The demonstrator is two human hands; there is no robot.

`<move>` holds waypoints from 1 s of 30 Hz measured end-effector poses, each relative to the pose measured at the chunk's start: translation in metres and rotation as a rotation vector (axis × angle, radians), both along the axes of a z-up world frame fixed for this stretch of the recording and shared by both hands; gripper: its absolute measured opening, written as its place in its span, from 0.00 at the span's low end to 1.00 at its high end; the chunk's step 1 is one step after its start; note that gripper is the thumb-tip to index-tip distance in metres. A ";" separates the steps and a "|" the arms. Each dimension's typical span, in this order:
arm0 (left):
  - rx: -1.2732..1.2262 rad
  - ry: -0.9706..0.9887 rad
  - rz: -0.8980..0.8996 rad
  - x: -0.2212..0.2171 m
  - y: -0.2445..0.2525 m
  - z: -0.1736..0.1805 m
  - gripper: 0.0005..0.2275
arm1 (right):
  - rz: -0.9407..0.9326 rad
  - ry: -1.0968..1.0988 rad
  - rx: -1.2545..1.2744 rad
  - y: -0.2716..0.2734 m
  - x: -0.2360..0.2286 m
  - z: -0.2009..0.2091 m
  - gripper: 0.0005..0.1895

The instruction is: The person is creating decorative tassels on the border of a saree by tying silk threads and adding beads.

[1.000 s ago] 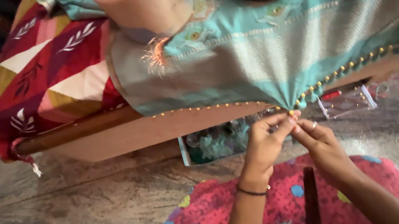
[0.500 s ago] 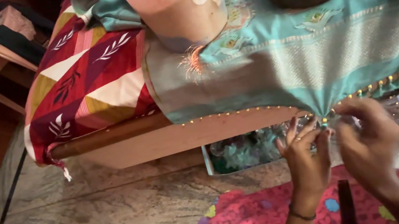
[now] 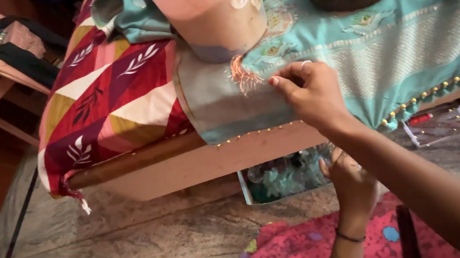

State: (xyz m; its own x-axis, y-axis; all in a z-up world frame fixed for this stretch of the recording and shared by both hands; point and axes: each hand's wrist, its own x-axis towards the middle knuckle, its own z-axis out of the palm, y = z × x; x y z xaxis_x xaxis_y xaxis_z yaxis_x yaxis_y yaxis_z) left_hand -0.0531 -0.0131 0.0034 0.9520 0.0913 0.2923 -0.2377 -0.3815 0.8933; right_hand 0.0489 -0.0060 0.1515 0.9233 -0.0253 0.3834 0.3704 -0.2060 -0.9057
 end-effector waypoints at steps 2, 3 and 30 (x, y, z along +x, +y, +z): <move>-0.022 0.001 -0.002 0.001 -0.001 -0.005 0.18 | -0.029 0.115 -0.016 -0.005 -0.003 -0.004 0.09; -0.014 -0.052 0.006 0.002 -0.002 -0.010 0.17 | -0.022 0.118 -0.036 -0.007 -0.003 -0.008 0.09; 0.112 -0.042 0.104 -0.007 -0.010 0.020 0.09 | -0.201 -0.386 -0.568 -0.133 -0.196 0.054 0.06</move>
